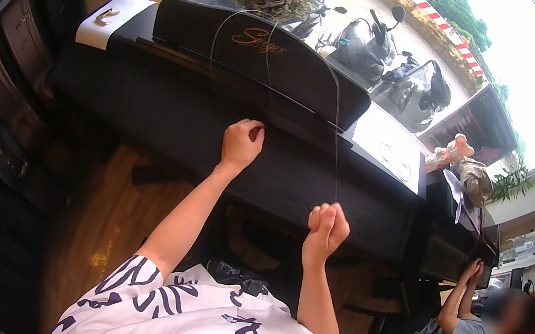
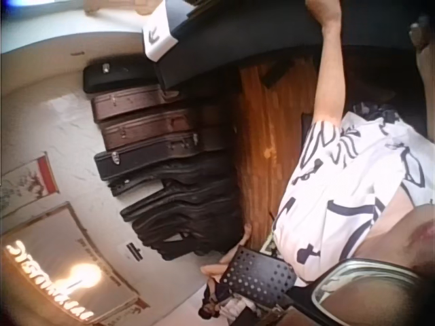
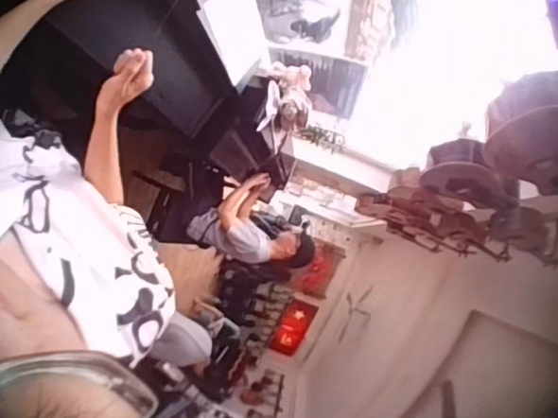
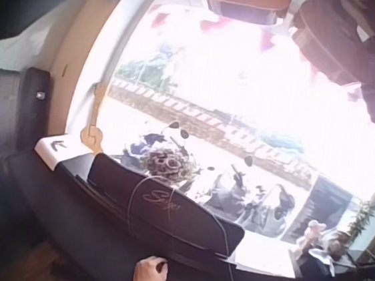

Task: The person manipulates a thin metal wire by hand, bending and twisting it into a circular loop. They repeatedly adjust the shape of the loop and place it on a black piano surface before picking it up again to continue refining the form.

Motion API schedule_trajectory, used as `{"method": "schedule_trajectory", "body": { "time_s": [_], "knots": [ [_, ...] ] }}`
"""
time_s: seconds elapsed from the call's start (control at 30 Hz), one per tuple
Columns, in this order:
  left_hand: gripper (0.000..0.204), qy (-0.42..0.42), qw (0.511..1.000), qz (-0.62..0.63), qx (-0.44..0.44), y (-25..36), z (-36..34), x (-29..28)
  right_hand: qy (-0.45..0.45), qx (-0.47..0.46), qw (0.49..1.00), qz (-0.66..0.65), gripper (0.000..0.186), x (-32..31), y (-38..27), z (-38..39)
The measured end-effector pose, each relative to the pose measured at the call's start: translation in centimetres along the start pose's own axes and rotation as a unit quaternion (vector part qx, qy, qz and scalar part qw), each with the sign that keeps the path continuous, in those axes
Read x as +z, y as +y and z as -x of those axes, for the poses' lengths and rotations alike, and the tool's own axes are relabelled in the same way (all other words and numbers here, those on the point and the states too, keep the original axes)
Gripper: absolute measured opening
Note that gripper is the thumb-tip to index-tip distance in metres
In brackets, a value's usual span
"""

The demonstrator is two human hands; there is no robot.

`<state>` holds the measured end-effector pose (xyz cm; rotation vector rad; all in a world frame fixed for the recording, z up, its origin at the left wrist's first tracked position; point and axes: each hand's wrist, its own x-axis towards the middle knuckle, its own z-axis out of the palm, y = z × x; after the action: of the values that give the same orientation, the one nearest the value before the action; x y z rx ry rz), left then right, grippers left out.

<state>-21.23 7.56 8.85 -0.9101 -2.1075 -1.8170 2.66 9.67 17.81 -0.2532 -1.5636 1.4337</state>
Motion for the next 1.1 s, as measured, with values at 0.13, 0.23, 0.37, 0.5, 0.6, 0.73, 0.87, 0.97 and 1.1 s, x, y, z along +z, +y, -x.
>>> {"method": "schedule_trajectory", "body": {
  "time_s": [0.13,0.23,0.37,0.5,0.6,0.73,0.87,0.97,1.1],
  "knots": [
    [0.010,0.013,1.000,0.022,0.018,0.2,0.2,0.5,-0.017,-0.033,0.996,0.081,0.049,-4.1,-0.6,3.8],
    [0.013,0.020,0.999,0.026,0.026,0.6,0.1,-0.1,-0.005,-0.038,0.994,0.099,0.051,-5.6,-0.8,5.4],
    [0.027,-0.007,0.996,0.055,0.065,2.9,1.3,-1.6,-0.007,-0.004,0.989,0.146,0.051,-7.4,0.0,7.0],
    [0.041,-0.040,0.970,0.039,0.236,10.5,5.9,-1.6,-0.015,0.027,0.988,0.149,0.048,-9.0,1.1,7.9],
    [0.036,-0.214,0.948,0.151,0.178,15.3,10.4,-2.1,-0.095,0.034,0.982,0.159,0.042,-9.3,1.0,7.0],
    [0.048,-0.335,0.902,0.125,0.242,17.7,12.3,-1.5,-0.149,0.010,0.981,0.125,0.037,-9.7,-0.6,5.8],
    [0.040,-0.365,0.896,0.148,0.208,18.5,12.9,-0.3,-0.209,0.029,0.974,0.087,0.035,-11.4,-1.5,6.6],
    [0.036,-0.379,0.897,0.139,0.180,19.5,12.7,0.2,-0.261,0.104,0.959,0.032,0.036,-12.1,-1.7,9.1],
    [0.032,-0.335,0.916,0.086,0.205,21.2,11.8,0.2,-0.298,0.127,0.946,-0.003,0.033,-12.7,-2.0,10.7]
  ]
}}
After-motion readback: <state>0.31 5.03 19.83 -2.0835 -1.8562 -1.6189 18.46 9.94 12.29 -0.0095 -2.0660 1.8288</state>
